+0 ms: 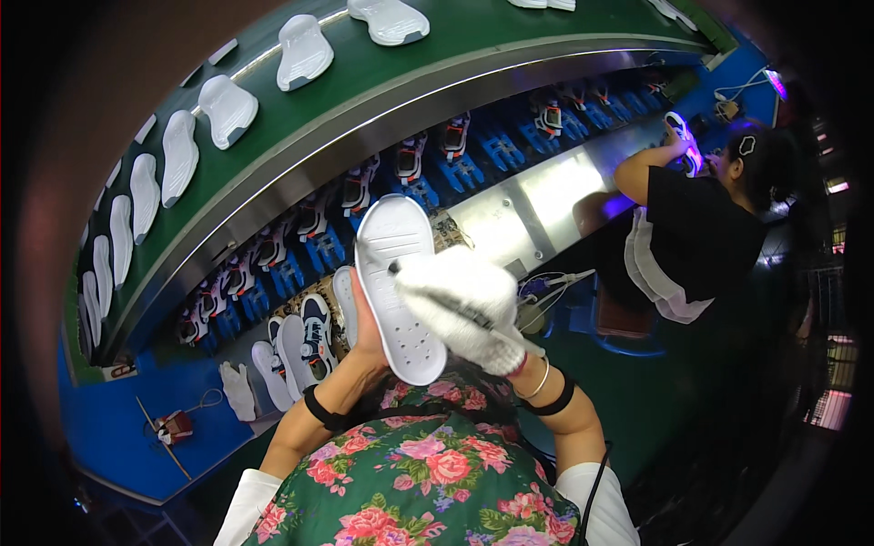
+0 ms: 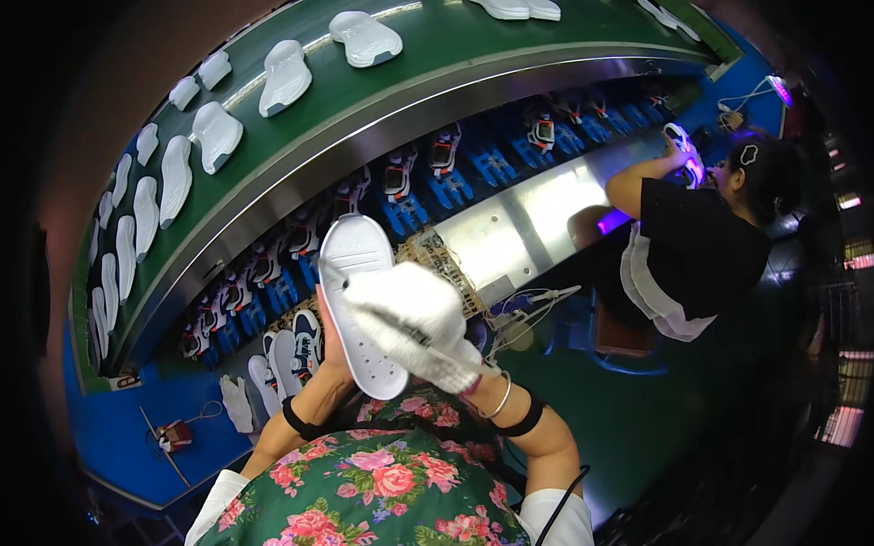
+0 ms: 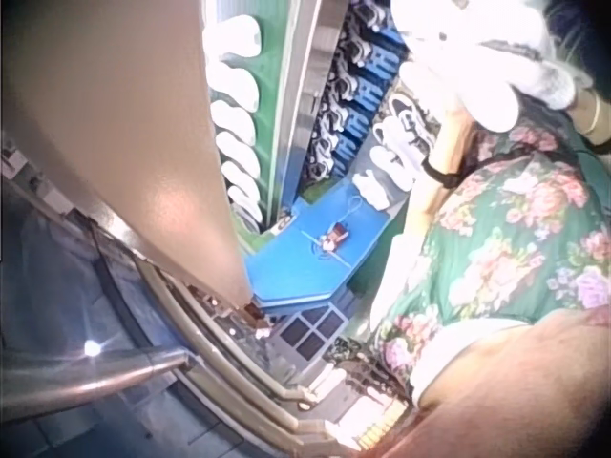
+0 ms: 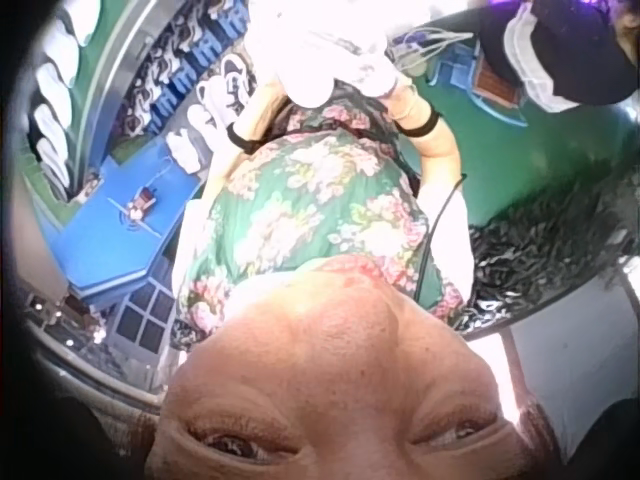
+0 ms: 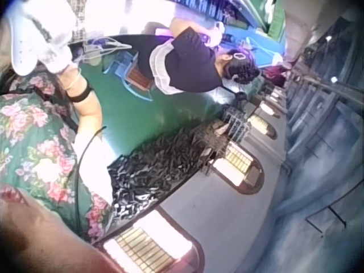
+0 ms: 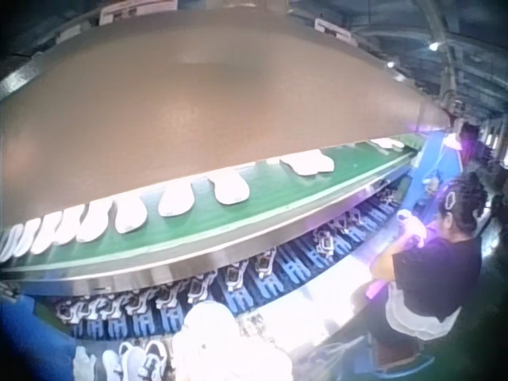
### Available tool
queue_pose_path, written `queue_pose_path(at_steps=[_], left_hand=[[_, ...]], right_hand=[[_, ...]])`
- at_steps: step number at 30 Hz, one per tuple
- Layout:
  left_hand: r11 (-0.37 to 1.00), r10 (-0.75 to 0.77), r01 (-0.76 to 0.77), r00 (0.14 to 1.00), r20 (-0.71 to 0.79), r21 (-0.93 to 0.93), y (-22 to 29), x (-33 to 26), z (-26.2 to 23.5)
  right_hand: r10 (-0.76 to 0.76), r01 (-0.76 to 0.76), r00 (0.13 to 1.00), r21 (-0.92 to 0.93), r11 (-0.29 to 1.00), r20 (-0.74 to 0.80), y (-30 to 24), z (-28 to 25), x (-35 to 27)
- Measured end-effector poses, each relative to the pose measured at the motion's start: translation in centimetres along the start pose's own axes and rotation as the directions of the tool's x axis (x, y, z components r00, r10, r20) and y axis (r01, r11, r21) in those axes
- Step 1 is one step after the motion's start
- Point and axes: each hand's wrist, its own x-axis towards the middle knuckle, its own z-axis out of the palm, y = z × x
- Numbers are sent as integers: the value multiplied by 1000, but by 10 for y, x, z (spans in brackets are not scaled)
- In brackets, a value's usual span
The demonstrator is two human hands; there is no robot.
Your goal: Brushing shoe soles with a cleaning or adhesive agent in a factory setting.
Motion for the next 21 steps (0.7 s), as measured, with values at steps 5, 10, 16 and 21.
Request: queue_pose_path(at_steps=[5,10,16,21], left_hand=[[971,-176,94,903,392,219,10,9,-16],[846,145,-59,982,-121,529,5,4,-8],[966,62,-15,983,-175,257,11,16,-1],[933,72,-96,994,83,346,25,26,-43]], right_hand=[[-150,167,985,-245,955,85,12,-6,-2],[54,-61,998,228,972,36,6,-5,-13],[-188,203,977,-188,961,98,12,-1,-19],[48,-59,997,179,982,67,3,-10,-21]])
